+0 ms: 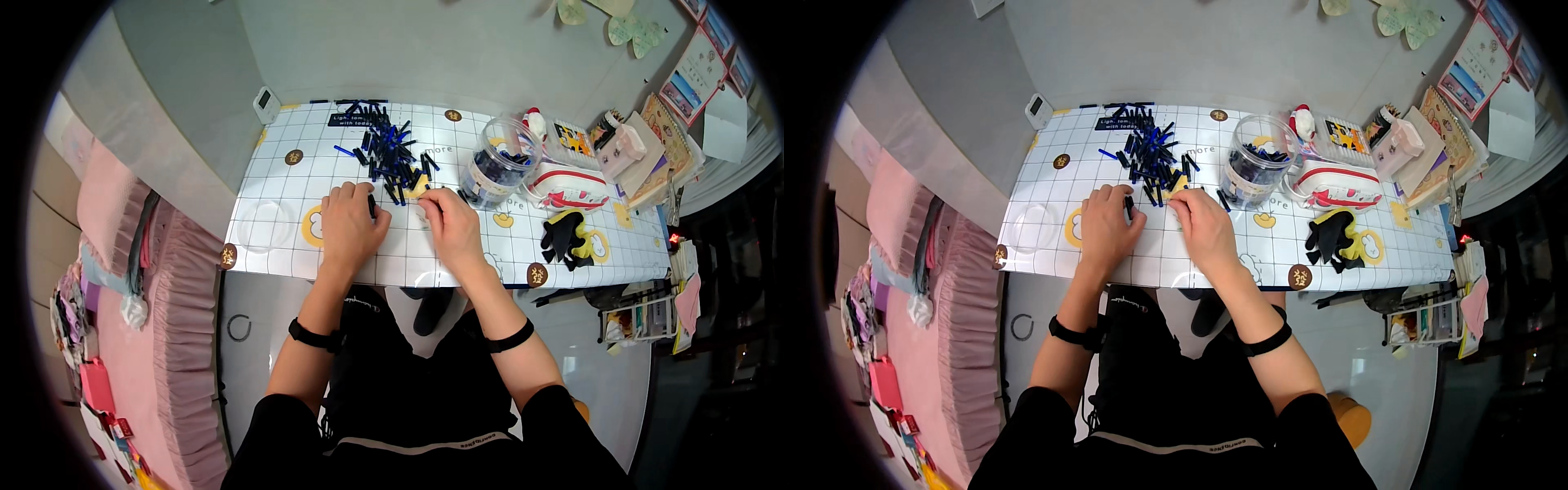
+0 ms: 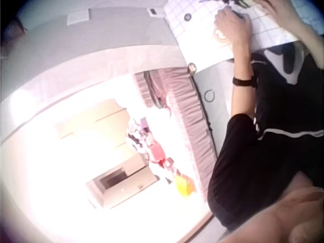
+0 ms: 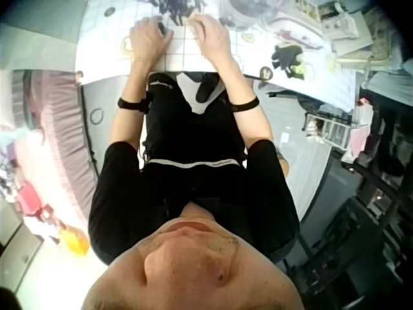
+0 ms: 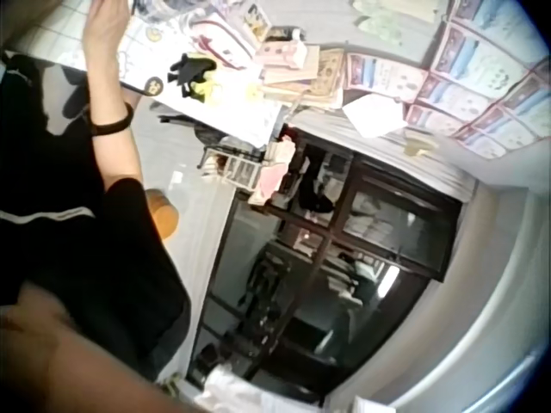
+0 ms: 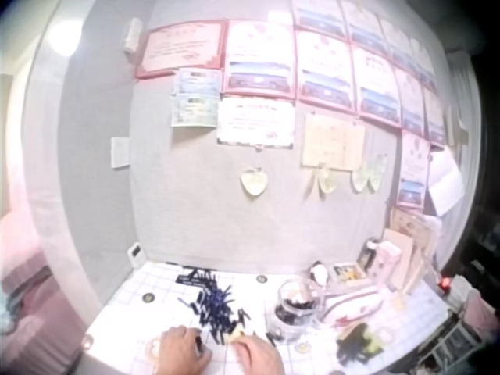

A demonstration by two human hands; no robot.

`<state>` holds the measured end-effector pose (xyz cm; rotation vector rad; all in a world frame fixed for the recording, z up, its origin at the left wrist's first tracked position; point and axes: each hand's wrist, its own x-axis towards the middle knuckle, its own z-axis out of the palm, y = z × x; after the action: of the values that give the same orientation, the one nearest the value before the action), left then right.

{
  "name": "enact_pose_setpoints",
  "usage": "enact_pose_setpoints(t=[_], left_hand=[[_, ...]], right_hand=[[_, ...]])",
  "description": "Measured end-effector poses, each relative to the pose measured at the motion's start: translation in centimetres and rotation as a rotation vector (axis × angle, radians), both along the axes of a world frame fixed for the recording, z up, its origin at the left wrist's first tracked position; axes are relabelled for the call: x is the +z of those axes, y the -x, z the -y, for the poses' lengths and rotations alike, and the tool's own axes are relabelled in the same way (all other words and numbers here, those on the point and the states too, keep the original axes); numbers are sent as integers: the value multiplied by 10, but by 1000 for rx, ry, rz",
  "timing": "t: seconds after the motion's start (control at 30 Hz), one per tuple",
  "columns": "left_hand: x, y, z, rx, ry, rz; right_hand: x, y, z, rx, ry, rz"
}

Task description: The person assembles multiple pens by picking up pen barrels and clicking the pen caps onto them by hand, placing each completed pen back onto a pile on the desk.

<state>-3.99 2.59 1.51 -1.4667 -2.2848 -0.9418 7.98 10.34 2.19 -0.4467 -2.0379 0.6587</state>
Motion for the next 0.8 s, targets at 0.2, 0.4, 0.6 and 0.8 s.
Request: enact_pose_setpoints(t=[0.2, 0.4, 0.6, 0.8], left_hand=[[-2, -7, -4, -45, -60, -60], [-5, -10, -7, -48, -7, -58], [-1, -13, -2, -113, 44, 21], [7, -9, 3, -64, 224, 180]], right_hand=[[7, 3, -3, 37, 30, 42], [12, 20, -9, -90, -145, 296], [9, 28, -10, -179, -116, 527], [9, 20, -12, -89, -280, 508]])
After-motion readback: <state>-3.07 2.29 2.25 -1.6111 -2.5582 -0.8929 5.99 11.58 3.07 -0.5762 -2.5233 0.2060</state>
